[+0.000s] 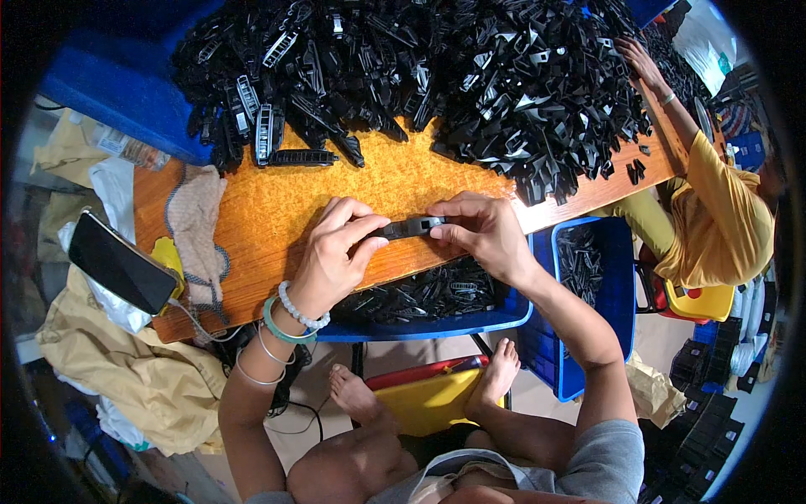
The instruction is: The person assembles plastic components by fitting small plastic clips onto larger plastic pieces by hand repeatedly.
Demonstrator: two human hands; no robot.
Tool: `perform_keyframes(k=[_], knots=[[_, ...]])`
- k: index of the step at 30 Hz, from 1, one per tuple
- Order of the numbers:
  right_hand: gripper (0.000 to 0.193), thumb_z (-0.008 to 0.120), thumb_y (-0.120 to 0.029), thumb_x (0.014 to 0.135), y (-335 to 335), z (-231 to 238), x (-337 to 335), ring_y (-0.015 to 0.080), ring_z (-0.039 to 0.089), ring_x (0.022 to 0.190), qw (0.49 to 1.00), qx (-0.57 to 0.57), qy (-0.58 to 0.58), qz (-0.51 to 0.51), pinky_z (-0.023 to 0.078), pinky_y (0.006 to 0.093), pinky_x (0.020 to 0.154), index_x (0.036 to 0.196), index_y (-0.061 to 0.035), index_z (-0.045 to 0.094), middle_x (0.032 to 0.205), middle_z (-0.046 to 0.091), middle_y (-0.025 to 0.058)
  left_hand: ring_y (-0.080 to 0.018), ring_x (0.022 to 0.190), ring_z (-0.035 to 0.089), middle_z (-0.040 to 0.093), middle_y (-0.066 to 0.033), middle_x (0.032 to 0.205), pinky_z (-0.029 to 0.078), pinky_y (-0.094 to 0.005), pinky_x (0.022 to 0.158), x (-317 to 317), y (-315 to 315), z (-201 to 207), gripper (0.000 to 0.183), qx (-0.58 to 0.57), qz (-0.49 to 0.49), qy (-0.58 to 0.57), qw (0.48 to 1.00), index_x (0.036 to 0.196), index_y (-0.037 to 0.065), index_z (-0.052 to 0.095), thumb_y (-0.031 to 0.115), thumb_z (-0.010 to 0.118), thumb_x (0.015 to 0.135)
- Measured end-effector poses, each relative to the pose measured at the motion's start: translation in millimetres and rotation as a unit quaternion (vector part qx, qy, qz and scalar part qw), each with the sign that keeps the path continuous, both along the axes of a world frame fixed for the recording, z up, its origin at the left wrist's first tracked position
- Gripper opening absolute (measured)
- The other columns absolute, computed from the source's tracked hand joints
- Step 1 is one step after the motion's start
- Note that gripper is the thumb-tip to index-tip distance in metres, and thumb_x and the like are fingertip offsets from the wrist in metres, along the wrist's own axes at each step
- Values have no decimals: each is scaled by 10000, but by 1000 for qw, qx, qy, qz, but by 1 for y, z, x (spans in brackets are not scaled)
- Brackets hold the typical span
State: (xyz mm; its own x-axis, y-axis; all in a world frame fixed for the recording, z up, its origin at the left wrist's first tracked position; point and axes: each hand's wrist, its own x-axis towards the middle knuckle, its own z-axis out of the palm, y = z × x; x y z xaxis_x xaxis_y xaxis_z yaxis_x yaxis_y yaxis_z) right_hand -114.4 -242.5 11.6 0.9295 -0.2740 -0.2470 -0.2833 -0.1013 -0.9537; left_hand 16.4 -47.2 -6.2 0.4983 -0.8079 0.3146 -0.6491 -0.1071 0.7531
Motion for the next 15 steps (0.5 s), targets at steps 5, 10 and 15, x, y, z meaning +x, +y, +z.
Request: perform_keyframes(k=[5,10,15], knots=[[186,737,-53,789,-10,-3,-2,225,623,830,960,-259,-95,49,487,345,762,965,7,731,853,665,111,-277,860,569,583,-116,887,479,-369,772,2,0,-1,176,-8,-8,2,1000,937,-31,676,-17,702,763],[192,755,-58,743,1,-11,11,270,553,931,943,-273,-168,87,438,357,852,927,-13,727,940,617,87,-270,827,575,596,-121,869,481,-345,750,-1,-5,-1,200,-26,-23,-26,999,925,-47,684,-39,716,728],[195,754,-90,757,-2,-11,3,287,572,939,947,-273,-150,77,457,369,846,932,-9,730,946,613,104,-256,893,593,610,-110,892,493,-341,789,4,0,3,188,-7,-38,22,999,945,-37,690,-13,716,760]])
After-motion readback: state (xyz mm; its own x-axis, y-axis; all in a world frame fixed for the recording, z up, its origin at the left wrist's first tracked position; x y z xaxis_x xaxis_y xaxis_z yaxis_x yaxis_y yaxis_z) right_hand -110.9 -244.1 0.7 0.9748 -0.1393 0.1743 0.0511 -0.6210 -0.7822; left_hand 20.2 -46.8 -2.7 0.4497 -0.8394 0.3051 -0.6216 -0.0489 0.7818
